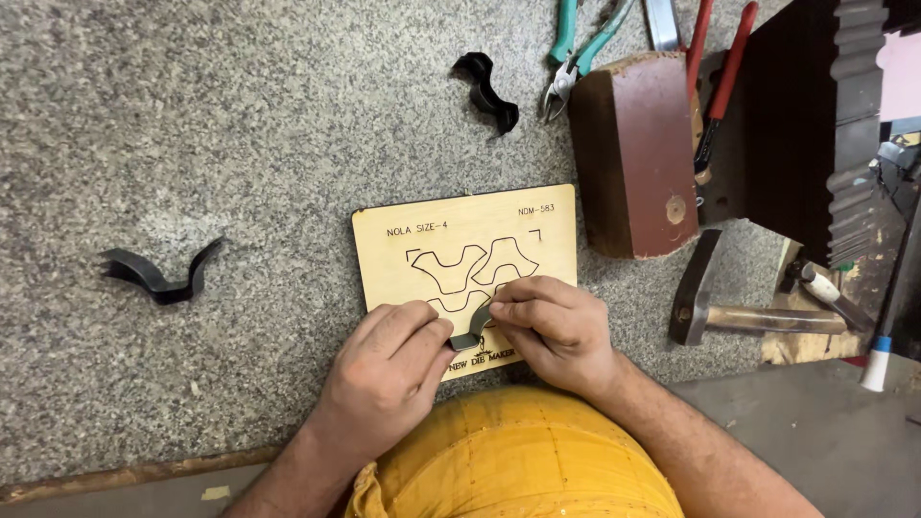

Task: The person repeatedly hammers small metal pieces on a metal block to shape them, then checks their fit against a template on a wooden board. The person also uses a bench vise to hold and adjust the metal pieces during the process.

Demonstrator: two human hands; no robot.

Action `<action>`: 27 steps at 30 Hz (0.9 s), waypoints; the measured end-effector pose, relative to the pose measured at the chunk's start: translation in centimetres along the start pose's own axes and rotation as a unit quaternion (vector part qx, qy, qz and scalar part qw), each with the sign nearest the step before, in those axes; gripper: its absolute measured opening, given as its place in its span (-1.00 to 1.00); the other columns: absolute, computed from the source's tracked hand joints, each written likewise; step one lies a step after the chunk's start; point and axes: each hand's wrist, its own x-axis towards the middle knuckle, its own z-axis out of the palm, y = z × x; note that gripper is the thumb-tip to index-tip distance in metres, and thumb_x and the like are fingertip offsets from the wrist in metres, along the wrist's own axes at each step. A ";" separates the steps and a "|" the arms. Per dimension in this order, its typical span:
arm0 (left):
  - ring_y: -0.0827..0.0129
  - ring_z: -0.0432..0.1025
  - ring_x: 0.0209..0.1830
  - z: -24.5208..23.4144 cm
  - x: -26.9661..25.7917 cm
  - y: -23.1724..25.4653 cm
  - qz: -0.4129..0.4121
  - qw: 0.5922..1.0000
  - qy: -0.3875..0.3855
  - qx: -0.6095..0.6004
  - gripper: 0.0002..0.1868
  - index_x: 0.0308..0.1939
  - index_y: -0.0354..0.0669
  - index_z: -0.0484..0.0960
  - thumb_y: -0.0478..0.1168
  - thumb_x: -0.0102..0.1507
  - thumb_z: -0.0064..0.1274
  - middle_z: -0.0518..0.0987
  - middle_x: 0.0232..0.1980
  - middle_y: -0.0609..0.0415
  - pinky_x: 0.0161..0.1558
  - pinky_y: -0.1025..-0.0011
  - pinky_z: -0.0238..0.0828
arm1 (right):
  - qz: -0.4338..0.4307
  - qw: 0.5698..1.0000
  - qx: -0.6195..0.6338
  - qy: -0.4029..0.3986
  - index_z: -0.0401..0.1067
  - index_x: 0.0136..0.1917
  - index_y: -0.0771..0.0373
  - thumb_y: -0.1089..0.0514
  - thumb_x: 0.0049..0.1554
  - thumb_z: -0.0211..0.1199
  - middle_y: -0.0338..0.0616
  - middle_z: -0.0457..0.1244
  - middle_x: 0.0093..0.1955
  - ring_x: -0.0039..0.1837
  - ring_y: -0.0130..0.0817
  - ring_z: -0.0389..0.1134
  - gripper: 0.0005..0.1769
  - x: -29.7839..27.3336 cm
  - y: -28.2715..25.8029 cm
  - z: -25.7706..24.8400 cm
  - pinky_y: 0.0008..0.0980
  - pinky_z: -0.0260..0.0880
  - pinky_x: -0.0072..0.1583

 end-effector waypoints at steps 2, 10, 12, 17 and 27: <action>0.11 0.49 -0.13 0.0 0.2 0.1 -0.002 1.000 0.002 0.001 -0.68 -0.12 -0.36 0.64 -0.43 0.06 0.30 0.55 -0.10 -0.06 -0.06 0.26 0.48 | 0.003 1.000 -0.004 -0.001 0.51 -0.06 0.28 0.38 0.04 0.45 -0.05 0.40 0.01 0.01 -0.26 0.52 -0.80 0.1 0.0 0.0 -0.42 0.56 -0.04; 0.11 0.49 -0.14 0.1 0.4 0.4 -0.008 1.000 0.007 0.010 -0.69 -0.12 -0.35 0.65 -0.42 0.06 0.30 0.56 -0.12 -0.04 -0.06 0.26 0.47 | 0.012 1.000 -0.008 -0.001 0.52 -0.06 0.28 0.38 0.04 0.44 -0.06 0.40 0.01 -0.01 -0.28 0.52 -0.81 0.3 -0.1 -0.1 -0.43 0.56 -0.04; 0.10 0.48 -0.14 0.1 0.4 0.5 -0.012 1.000 0.007 0.010 -0.69 -0.12 -0.35 0.65 -0.42 0.05 0.29 0.56 -0.12 -0.05 -0.06 0.25 0.47 | 0.017 1.000 -0.009 -0.002 0.53 -0.05 0.28 0.38 0.03 0.43 -0.06 0.41 0.01 -0.01 -0.28 0.51 -0.80 0.3 -0.1 -0.2 -0.43 0.55 -0.04; 0.14 0.49 -0.17 0.3 0.4 0.5 -0.031 0.999 0.008 0.002 -0.71 -0.14 -0.35 0.67 -0.43 0.06 0.29 0.58 -0.15 -0.04 -0.10 0.29 0.47 | 0.014 1.000 -0.011 -0.008 0.54 -0.04 0.26 0.37 0.02 0.44 -0.07 0.41 0.01 0.01 -0.28 0.52 -0.79 0.1 0.1 -0.2 -0.44 0.56 -0.02; 0.19 0.49 -0.21 0.4 0.6 0.8 -0.037 0.999 0.003 0.028 -0.75 -0.19 -0.32 0.67 -0.41 0.05 0.29 0.58 -0.18 0.00 -0.11 0.29 0.47 | 0.021 1.000 0.011 -0.001 0.54 -0.01 0.25 0.37 0.03 0.43 -0.08 0.40 0.01 0.03 -0.25 0.51 -0.76 0.1 0.2 -0.2 -0.40 0.56 0.03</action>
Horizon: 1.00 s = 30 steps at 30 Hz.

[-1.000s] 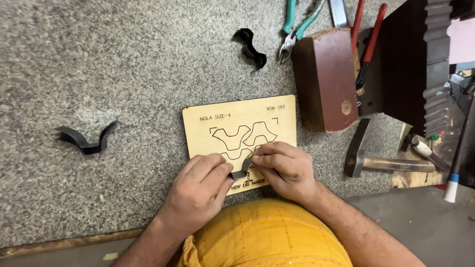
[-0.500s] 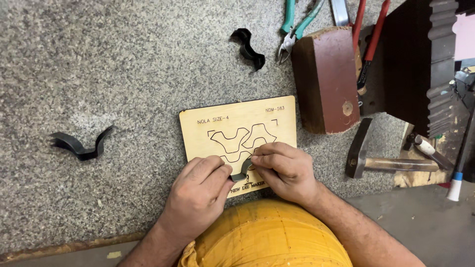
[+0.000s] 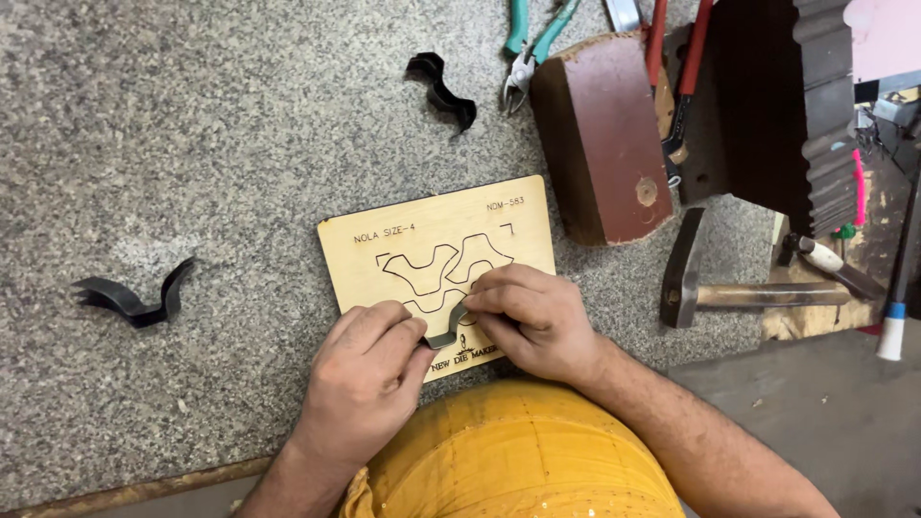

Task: The person repeatedly hammers small metal pieces on a metal block to shape them, then checks their fit against a template on a wooden board. The person also uses a bench vise to hold and adjust the metal pieces during the process.

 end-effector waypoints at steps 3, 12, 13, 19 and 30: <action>0.18 0.49 -0.22 0.1 0.0 0.1 -0.008 1.000 -0.004 0.010 -0.76 -0.22 -0.29 0.67 -0.41 0.05 0.29 0.59 -0.18 0.01 -0.11 0.27 0.47 | 0.007 1.000 0.008 0.001 0.53 0.01 0.25 0.37 0.03 0.41 -0.09 0.40 0.01 0.05 -0.25 0.51 -0.75 0.0 0.0 -0.1 -0.39 0.56 0.04; 0.14 0.48 -0.22 0.2 0.0 0.1 -0.017 0.999 -0.009 0.026 -0.72 -0.21 -0.28 0.66 -0.38 0.01 0.34 0.59 -0.13 -0.01 -0.14 0.26 0.46 | 0.016 1.000 0.012 0.000 0.54 0.00 0.23 0.34 0.04 0.40 -0.10 0.39 0.00 0.04 -0.23 0.49 -0.77 0.0 0.0 -0.2 -0.39 0.54 0.03; 0.14 0.48 -0.22 0.2 -0.1 0.0 -0.017 0.999 -0.007 0.029 -0.71 -0.21 -0.28 0.66 -0.38 0.01 0.34 0.59 -0.13 -0.01 -0.14 0.26 0.46 | 0.017 1.000 0.013 -0.002 0.54 0.00 0.23 0.33 0.04 0.41 -0.10 0.39 0.00 0.03 -0.24 0.49 -0.77 0.0 0.1 -0.2 -0.39 0.54 0.03; 0.15 0.49 -0.20 0.3 -0.2 -0.2 -0.016 0.999 -0.013 0.044 -0.70 -0.22 -0.29 0.67 -0.38 -0.01 0.35 0.60 -0.12 -0.04 -0.14 0.29 0.48 | 0.016 1.000 0.018 -0.007 0.53 0.01 0.23 0.32 0.06 0.41 -0.11 0.38 -0.01 0.01 -0.25 0.49 -0.78 0.1 0.2 -0.1 -0.39 0.53 0.00; 0.20 0.50 -0.20 0.3 -0.3 -0.1 -0.020 0.998 -0.024 0.054 -0.72 -0.23 -0.28 0.68 -0.38 -0.01 0.35 0.60 -0.15 -0.02 -0.13 0.31 0.50 | 0.013 1.000 0.017 -0.005 0.54 0.02 0.23 0.31 0.05 0.43 -0.13 0.38 -0.01 0.00 -0.25 0.48 -0.76 0.2 0.2 -0.1 -0.40 0.53 -0.01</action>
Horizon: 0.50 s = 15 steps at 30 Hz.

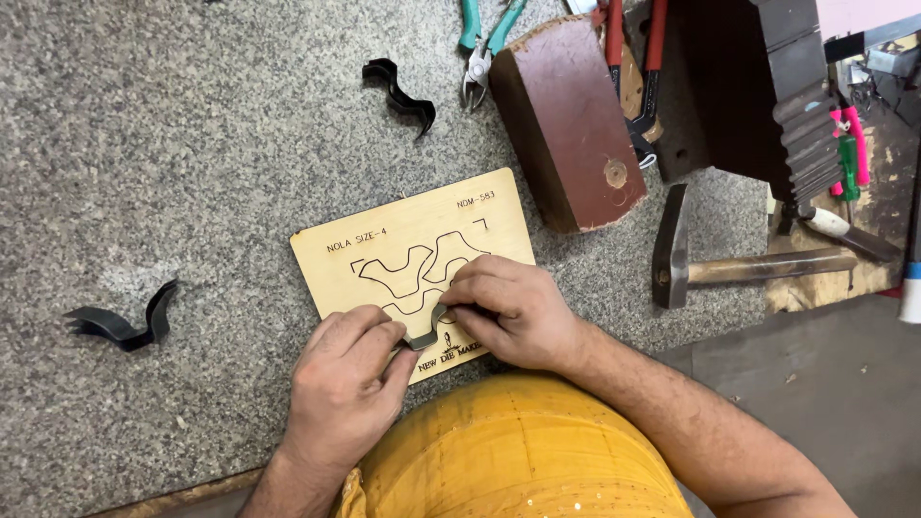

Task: The person repeatedly hammers small metal pieces on a metal block to shape them, then checks their fit against a template on a wooden board. The person also uses a bench vise to hold and adjust the metal pieces during the process.

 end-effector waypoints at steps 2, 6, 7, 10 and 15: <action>0.18 0.50 -0.20 0.0 0.0 0.1 -0.003 1.000 -0.001 0.001 -0.72 -0.23 -0.29 0.67 -0.39 -0.01 0.35 0.59 -0.15 -0.03 -0.13 0.30 0.49 | -0.005 1.000 -0.004 0.002 0.54 0.01 0.23 0.30 0.05 0.45 -0.12 0.38 -0.02 0.00 -0.24 0.48 -0.77 -0.2 -0.1 0.1 -0.39 0.52 -0.01; 0.14 0.49 -0.18 -0.1 0.2 0.2 0.004 1.000 0.005 0.000 -0.71 -0.22 -0.30 0.67 -0.38 -0.01 0.34 0.59 -0.13 -0.05 -0.11 0.27 0.48 | -0.009 1.000 -0.010 0.006 0.56 -0.01 0.22 0.28 0.05 0.46 -0.13 0.38 -0.01 0.03 -0.25 0.49 -0.78 0.0 0.0 0.1 -0.39 0.53 0.02; 0.13 0.49 -0.18 -0.1 0.1 0.2 0.003 1.000 0.008 -0.004 -0.71 -0.22 -0.30 0.67 -0.38 -0.01 0.34 0.59 -0.12 -0.06 -0.11 0.26 0.48 | -0.009 1.000 -0.018 0.009 0.56 -0.02 0.22 0.28 0.04 0.47 -0.13 0.38 -0.02 0.03 -0.25 0.49 -0.79 -0.1 0.0 0.1 -0.39 0.53 0.02; 0.15 0.49 -0.18 -0.1 0.1 0.2 0.015 1.000 0.016 -0.017 -0.74 -0.22 -0.28 0.67 -0.40 0.02 0.31 0.59 -0.13 -0.03 -0.09 0.26 0.47 | -0.004 1.000 -0.020 0.014 0.58 -0.04 0.22 0.28 0.02 0.49 -0.12 0.38 -0.03 0.01 -0.26 0.49 -0.78 -0.1 -0.1 0.2 -0.40 0.53 0.00; 0.16 0.48 -0.21 -0.2 0.2 0.2 0.022 0.999 0.015 -0.037 -0.75 -0.19 -0.30 0.67 -0.42 0.06 0.29 0.58 -0.17 0.00 -0.10 0.26 0.46 | 0.004 1.000 -0.009 0.016 0.58 -0.04 0.24 0.32 0.01 0.49 -0.11 0.39 -0.03 -0.01 -0.28 0.50 -0.78 -0.1 -0.2 0.2 -0.42 0.54 -0.02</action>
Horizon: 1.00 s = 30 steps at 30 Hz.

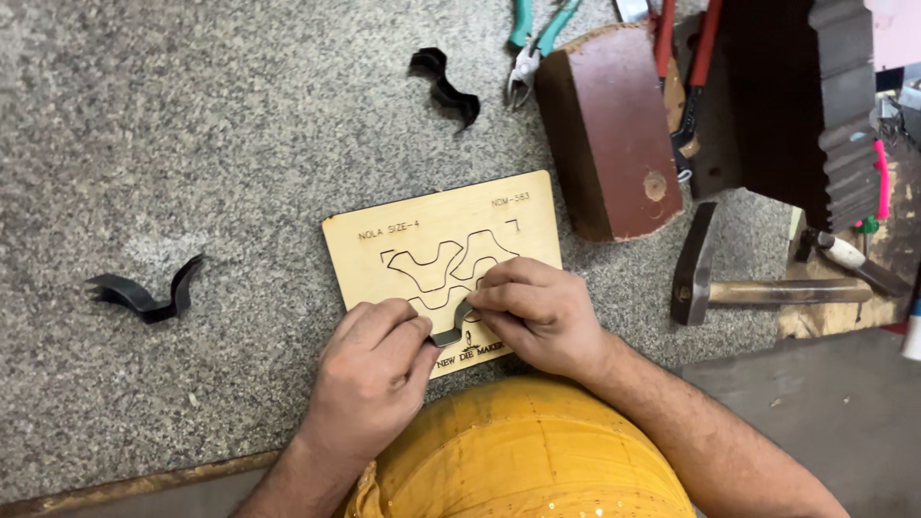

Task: The person repeatedly hammers small metal pieces on a metal block to shape them, then checks their fit against a template on a wooden board. The person also uses a bench vise to hold and adjust the metal pieces during the process.

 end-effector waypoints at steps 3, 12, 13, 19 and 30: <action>0.15 0.47 -0.21 -0.1 0.1 0.2 -0.009 1.000 0.001 -0.004 -0.77 -0.20 -0.29 0.67 -0.42 0.06 0.27 0.57 -0.19 0.00 -0.10 0.27 0.46 | -0.002 1.000 0.002 -0.007 0.58 -0.04 0.25 0.33 0.01 0.49 -0.10 0.39 -0.01 0.01 -0.29 0.50 -0.78 0.1 0.0 0.1 -0.43 0.55 0.00; 0.13 0.45 -0.21 -0.4 0.2 0.1 -0.006 1.000 -0.014 -0.015 -0.82 -0.24 -0.31 0.65 -0.43 0.07 0.24 0.54 -0.18 -0.05 -0.10 0.27 0.46 | 0.017 0.999 -0.026 -0.021 0.57 0.00 0.25 0.36 0.02 0.44 -0.09 0.41 -0.02 -0.05 -0.34 0.50 -0.75 0.5 -0.3 -0.1 -0.46 0.53 -0.06; 0.14 0.44 -0.22 -0.4 0.2 0.0 0.000 1.000 -0.018 -0.013 -0.82 -0.25 -0.32 0.65 -0.42 0.07 0.24 0.54 -0.18 -0.05 -0.10 0.27 0.46 | 0.018 0.999 -0.029 -0.022 0.56 0.00 0.25 0.36 0.02 0.43 -0.09 0.41 -0.02 -0.06 -0.34 0.49 -0.75 0.5 -0.4 -0.1 -0.46 0.52 -0.07; 0.13 0.45 -0.20 -0.4 0.2 -0.1 0.001 1.000 -0.002 -0.026 -0.81 -0.24 -0.32 0.64 -0.42 0.07 0.23 0.54 -0.17 -0.07 -0.10 0.27 0.46 | 0.021 0.999 -0.034 -0.022 0.55 0.01 0.24 0.36 0.01 0.42 -0.10 0.40 -0.03 -0.09 -0.35 0.47 -0.73 0.7 -0.7 -0.2 -0.45 0.49 -0.10; 0.08 0.45 -0.18 -0.1 0.1 0.1 -0.016 1.000 0.005 -0.018 -0.81 -0.25 -0.26 0.65 -0.41 0.06 0.23 0.54 -0.20 -0.01 -0.08 0.22 0.45 | 0.038 0.999 -0.017 -0.016 0.56 0.01 0.24 0.36 0.01 0.43 -0.12 0.40 -0.03 -0.16 -0.38 0.44 -0.73 0.5 -0.5 -0.1 -0.46 0.45 -0.15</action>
